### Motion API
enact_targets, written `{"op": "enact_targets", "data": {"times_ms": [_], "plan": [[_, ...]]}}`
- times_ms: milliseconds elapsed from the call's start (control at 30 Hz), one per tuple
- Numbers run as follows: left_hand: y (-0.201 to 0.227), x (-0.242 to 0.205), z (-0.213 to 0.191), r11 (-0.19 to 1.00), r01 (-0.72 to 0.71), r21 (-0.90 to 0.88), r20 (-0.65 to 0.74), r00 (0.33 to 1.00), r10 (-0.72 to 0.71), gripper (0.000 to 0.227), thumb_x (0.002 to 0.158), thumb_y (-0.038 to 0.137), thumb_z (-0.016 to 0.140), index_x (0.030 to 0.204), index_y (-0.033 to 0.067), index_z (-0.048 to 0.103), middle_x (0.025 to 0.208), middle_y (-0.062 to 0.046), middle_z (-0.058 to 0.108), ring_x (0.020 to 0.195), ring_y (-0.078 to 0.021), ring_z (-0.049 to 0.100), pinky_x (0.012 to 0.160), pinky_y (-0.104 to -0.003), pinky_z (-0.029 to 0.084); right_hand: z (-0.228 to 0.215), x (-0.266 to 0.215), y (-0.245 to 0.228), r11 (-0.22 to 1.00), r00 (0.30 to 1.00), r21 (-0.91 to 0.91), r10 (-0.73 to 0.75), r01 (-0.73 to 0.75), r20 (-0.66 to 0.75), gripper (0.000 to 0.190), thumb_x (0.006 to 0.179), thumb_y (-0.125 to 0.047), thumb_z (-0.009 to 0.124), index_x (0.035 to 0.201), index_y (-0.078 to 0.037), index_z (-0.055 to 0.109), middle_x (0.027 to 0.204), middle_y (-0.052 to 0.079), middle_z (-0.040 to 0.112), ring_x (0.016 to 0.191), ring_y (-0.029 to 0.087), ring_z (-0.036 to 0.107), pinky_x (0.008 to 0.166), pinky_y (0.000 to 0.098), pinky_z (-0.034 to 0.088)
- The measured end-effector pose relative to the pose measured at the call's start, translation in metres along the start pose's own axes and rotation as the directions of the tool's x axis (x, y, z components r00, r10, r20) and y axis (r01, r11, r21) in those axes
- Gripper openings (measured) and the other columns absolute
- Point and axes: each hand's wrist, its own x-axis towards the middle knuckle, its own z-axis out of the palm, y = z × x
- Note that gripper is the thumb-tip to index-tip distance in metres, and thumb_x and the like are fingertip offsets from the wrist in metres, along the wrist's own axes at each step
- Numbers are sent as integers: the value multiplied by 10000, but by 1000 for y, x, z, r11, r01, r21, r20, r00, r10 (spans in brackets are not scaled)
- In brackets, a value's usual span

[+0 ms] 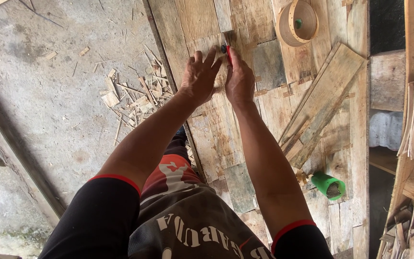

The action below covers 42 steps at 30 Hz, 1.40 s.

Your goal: The person is cutting and fitting small pieces of wood veneer onto a larger panel.

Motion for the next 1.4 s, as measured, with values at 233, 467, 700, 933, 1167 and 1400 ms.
{"op": "enact_targets", "data": {"times_ms": [233, 467, 700, 933, 1167, 1400], "plan": [[0, 1, 0, 1000, -2, 7, 3, 1000, 2, 1064, 783, 757, 724, 1582, 153, 365, 1636, -175, 256, 1308, -429, 435, 1035, -495, 497, -8, 1, -10, 999, 998, 29, 44, -45, 35, 437, 1040, 48, 550, 1475, 26, 528, 1388, 233, 655, 1267, 362, 671, 1062, 396, 570], [-1, -1, -9, 999, 1, -33, 33, 999, 0, 1062, 788, 727, 744, 1589, 149, 354, 1655, -173, 233, 1323, -444, 430, 1052, -518, 486, -1, 2, -1, 999, 1000, 38, 15, -15, 8, 432, 1042, 84, 519, 1469, 23, 533, 1406, 230, 650, 1285, 350, 672, 1087, 381, 576], [-1, -1, -7, 999, 4, -51, 33, 999, -2, 1047, 795, 752, 715, 1583, 161, 358, 1661, -170, 222, 1318, -437, 432, 1044, -515, 487, 7, 2, 5, 999, 1000, -37, -1, 1, -5, 444, 1025, 136, 491, 1448, 18, 563, 1395, 244, 654, 1275, 358, 676, 1056, 379, 600], [-1, -5, -6, 1000, -1, -16, 34, 999, 2, 1071, 786, 778, 701, 1583, 152, 353, 1659, -174, 222, 1280, -434, 444, 1006, -491, 509, -5, 11, -21, 997, 999, -56, 48, -47, 24, 438, 1000, 118, 511, 1425, 30, 573, 1381, 240, 653, 1250, 361, 678, 1024, 379, 604], [-4, -12, -1, 993, 34, -112, -59, 997, -41, 1149, 757, 727, 763, 1598, 64, 345, 1652, -163, 268, 1264, -378, 458, 1022, -457, 505, 20, 7, 18, 998, 1000, -60, 25, -24, 11, 436, 1033, 122, 430, 1424, 1, 577, 1414, 219, 643, 1274, 354, 672, 1054, 360, 593], [6, -41, 56, 780, 89, -620, -433, 790, -434, 847, 920, 347, 822, 1571, 34, 380, 1570, -239, 410, 1398, -380, 462, 1158, -478, 459, 11, -3, 13, 998, 997, -7, -70, 70, -30, 462, 1085, 126, 423, 1514, -15, 521, 1524, 197, 572, 1402, 330, 601, 1177, 372, 540]]}}
